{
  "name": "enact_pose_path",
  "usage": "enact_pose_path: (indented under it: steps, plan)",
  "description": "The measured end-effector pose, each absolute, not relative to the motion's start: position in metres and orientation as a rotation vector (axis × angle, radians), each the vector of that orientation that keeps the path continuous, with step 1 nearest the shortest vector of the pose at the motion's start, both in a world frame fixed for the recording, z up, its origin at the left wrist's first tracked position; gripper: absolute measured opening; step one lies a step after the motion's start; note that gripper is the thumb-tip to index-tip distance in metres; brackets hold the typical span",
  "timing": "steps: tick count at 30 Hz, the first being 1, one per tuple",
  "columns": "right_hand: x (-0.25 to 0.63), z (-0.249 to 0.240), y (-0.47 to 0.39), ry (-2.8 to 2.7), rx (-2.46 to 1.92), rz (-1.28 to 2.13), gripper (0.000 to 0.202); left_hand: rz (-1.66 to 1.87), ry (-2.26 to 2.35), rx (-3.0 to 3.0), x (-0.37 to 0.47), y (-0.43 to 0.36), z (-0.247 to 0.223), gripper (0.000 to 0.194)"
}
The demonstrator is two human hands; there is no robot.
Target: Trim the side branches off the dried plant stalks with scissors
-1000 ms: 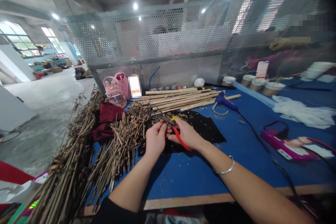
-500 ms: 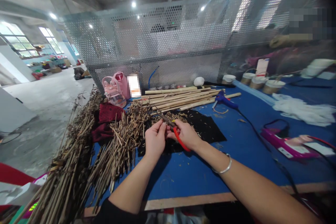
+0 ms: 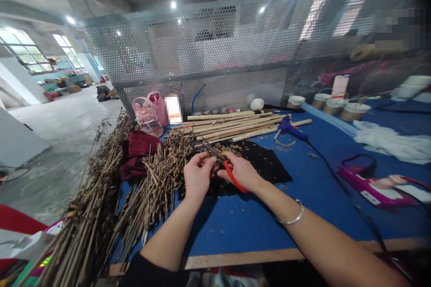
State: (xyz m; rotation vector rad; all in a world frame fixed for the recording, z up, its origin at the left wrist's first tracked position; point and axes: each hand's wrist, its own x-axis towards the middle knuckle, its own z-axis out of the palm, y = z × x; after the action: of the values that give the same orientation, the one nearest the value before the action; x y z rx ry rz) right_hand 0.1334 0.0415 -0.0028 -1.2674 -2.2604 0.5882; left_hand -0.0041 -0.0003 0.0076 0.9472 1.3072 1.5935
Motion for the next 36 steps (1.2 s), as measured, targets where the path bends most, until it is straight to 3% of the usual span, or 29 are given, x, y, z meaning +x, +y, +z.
enact_pose_path:
  steps: [9, 15, 22, 29, 36]
  plan:
    - [0.128, -0.004, 0.039, -2.277, -1.16, 0.443, 0.035, 1.621, 1.31, 1.06, -0.003, -0.003, 0.007, 0.019]
    - [0.13, -0.007, 0.04, -2.228, -1.172, 0.573, 0.028, 1.616, 1.193, 1.049, 0.001, -0.004, 0.003, 0.023]
    - [0.132, -0.003, 0.04, -2.221, -1.146, 0.493, 0.033, 1.592, 1.16, 1.052, 0.0, -0.003, 0.001, 0.021]
    - [0.131, -0.01, 0.039, -2.136, -1.071, 0.761, 0.032, 1.609, 1.199, 1.103, 0.0, -0.004, 0.004, 0.022]
    - [0.131, -0.013, 0.043, -2.131, -1.188, 0.653, 0.033, 1.639, 1.228, 1.12, -0.001, -0.004, 0.003, 0.024]
